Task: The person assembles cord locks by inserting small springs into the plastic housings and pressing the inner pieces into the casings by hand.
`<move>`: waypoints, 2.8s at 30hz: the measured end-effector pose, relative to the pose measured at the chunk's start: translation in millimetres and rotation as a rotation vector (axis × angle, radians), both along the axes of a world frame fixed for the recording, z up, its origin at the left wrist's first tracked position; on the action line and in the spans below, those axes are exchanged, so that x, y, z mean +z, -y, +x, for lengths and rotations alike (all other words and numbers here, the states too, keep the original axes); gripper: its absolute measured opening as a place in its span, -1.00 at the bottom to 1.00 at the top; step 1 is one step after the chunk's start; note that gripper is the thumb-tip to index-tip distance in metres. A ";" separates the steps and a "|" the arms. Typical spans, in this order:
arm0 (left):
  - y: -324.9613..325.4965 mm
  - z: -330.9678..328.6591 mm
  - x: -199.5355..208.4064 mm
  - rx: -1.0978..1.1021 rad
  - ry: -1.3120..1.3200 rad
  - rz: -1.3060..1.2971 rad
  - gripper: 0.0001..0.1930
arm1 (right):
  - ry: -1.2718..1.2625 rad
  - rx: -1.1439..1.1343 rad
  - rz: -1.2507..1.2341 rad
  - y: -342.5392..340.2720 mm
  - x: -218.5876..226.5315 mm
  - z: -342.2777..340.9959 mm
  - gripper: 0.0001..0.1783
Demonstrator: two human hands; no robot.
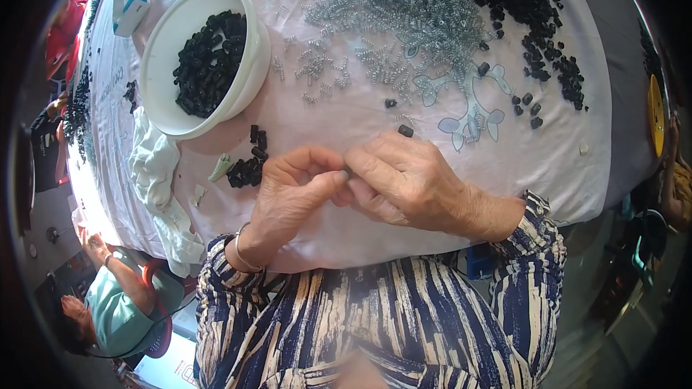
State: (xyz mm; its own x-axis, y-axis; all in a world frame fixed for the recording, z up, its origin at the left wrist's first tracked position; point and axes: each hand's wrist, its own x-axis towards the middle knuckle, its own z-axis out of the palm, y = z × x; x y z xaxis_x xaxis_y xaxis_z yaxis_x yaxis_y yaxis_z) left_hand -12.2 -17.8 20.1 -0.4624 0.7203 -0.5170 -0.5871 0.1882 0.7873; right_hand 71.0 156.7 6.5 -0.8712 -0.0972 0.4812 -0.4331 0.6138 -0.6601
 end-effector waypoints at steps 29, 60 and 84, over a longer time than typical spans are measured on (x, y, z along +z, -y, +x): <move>-9.7 5.2 1.6 0.100 -0.066 -0.018 -0.87 | -0.041 -0.146 0.113 12.5 4.6 1.3 -0.57; -0.7 -0.9 -1.5 -0.028 -0.002 0.050 -0.80 | -0.081 -0.079 0.197 3.1 -0.5 4.2 -0.60; -1.9 -6.8 1.8 -0.209 -0.103 0.032 -0.70 | -0.047 -0.047 0.225 1.1 5.4 0.8 -0.68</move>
State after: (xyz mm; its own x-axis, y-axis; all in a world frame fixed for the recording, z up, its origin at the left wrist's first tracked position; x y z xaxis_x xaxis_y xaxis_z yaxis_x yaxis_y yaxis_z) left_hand -18.9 -15.9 21.9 -0.3504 0.8213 -0.4503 -0.4545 0.2713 0.8484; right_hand 71.8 155.7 11.9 -0.8547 -0.1665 0.4917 -0.4274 0.7634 -0.4843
